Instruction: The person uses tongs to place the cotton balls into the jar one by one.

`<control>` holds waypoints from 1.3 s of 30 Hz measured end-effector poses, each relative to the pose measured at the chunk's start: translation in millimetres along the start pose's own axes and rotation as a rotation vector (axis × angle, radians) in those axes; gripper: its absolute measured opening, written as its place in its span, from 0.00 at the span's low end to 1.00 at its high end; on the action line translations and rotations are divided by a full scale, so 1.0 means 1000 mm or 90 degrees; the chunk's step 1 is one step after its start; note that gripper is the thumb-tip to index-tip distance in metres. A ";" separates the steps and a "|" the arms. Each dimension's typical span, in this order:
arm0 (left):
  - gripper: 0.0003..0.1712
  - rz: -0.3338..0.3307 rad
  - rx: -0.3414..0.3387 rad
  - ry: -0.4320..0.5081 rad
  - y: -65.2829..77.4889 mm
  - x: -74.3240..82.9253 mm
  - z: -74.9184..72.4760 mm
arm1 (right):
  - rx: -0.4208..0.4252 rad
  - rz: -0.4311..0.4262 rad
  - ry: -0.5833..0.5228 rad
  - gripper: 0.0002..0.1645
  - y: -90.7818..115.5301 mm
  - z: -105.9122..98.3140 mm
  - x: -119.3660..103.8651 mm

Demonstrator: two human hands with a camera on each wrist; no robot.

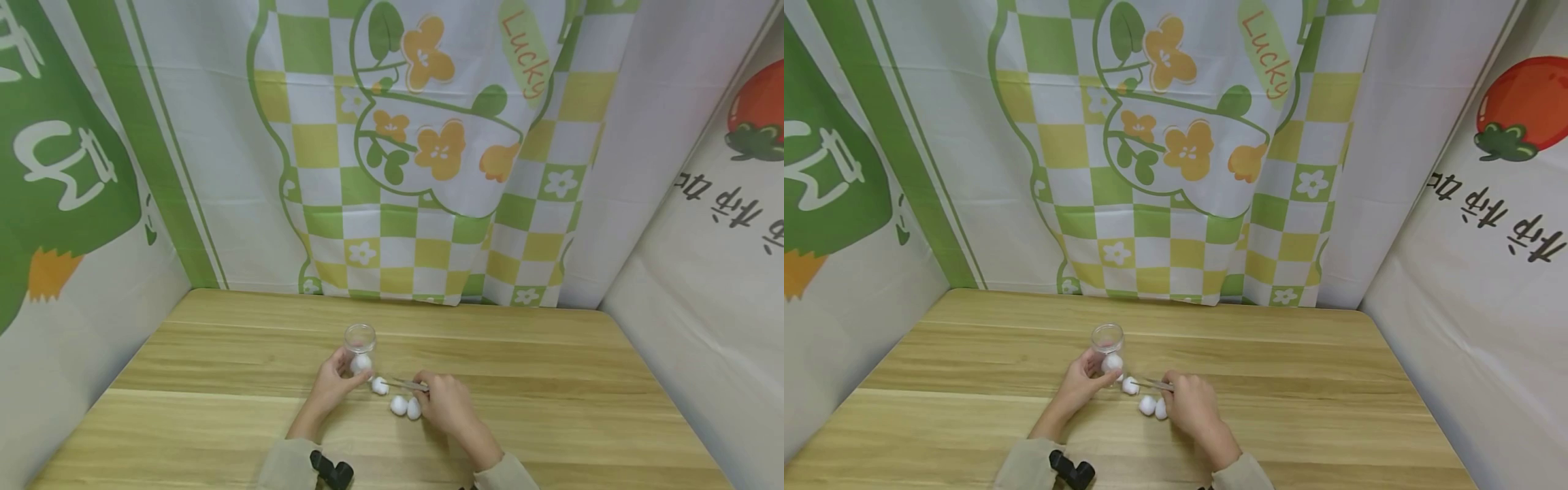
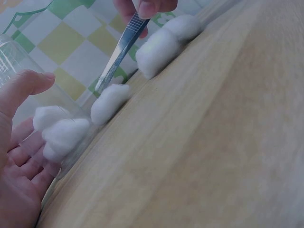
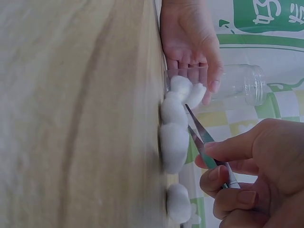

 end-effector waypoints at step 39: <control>0.35 -0.005 0.002 -0.006 0.001 0.001 0.000 | -0.016 -0.004 0.029 0.04 -0.002 0.007 -0.008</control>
Point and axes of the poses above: each hand's wrist, its own y-axis away from the middle knuckle, its own z-axis out of the palm, x = y × z, the point moved 6 cm from there along -y, towards the middle knuckle, and after that the axes turned 13 degrees about z, right-handed, at the moved point
